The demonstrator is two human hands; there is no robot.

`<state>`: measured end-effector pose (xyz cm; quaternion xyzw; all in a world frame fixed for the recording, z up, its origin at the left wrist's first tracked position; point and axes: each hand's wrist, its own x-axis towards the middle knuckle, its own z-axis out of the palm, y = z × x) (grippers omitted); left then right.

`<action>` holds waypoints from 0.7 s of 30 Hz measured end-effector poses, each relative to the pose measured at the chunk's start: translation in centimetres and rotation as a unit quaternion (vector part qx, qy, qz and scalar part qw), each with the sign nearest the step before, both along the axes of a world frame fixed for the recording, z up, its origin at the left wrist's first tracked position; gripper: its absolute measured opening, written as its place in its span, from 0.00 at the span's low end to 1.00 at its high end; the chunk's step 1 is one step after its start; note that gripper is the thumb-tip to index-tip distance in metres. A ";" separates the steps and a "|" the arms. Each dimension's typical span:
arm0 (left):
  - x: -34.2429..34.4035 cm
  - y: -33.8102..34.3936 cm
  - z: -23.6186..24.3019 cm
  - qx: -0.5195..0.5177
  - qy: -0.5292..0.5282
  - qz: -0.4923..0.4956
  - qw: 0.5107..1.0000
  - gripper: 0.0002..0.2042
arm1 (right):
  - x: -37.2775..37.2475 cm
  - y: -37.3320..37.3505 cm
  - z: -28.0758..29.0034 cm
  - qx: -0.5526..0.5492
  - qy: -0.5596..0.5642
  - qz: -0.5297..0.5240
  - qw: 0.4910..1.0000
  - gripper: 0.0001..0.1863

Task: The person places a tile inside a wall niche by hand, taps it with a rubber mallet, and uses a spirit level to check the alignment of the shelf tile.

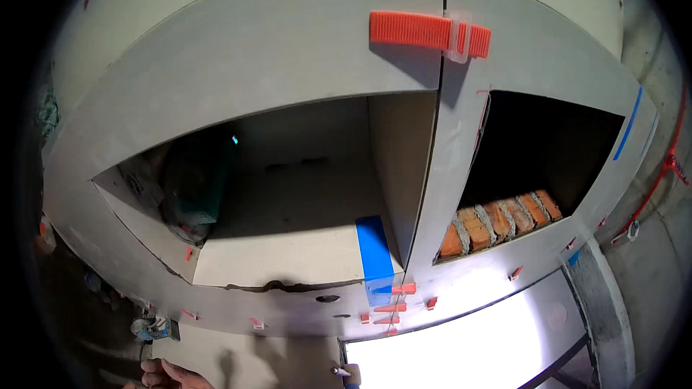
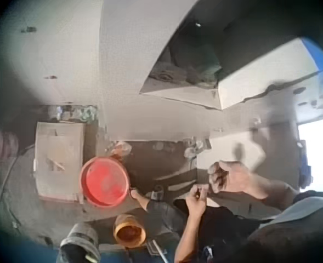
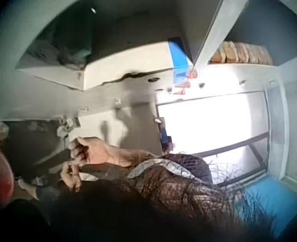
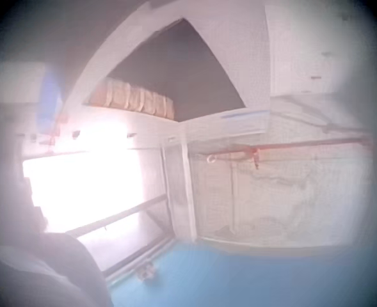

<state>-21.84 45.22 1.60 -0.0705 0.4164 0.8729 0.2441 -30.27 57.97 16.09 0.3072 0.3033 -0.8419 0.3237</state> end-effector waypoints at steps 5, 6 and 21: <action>0.4 -0.6 0.4 -0.006 -0.052 -0.009 0.999 0.05 | 0.6 -1.5 1.4 0.019 -0.025 -0.039 0.999 0.22; -0.5 -1.0 1.5 -0.009 -0.050 -0.021 0.999 0.05 | 0.5 -2.0 2.7 0.046 -0.023 -0.049 0.997 0.21; -5.9 -2.4 17.2 -0.282 0.213 0.100 0.930 0.12 | 6.8 3.7 13.6 -0.010 0.162 -0.069 0.984 0.10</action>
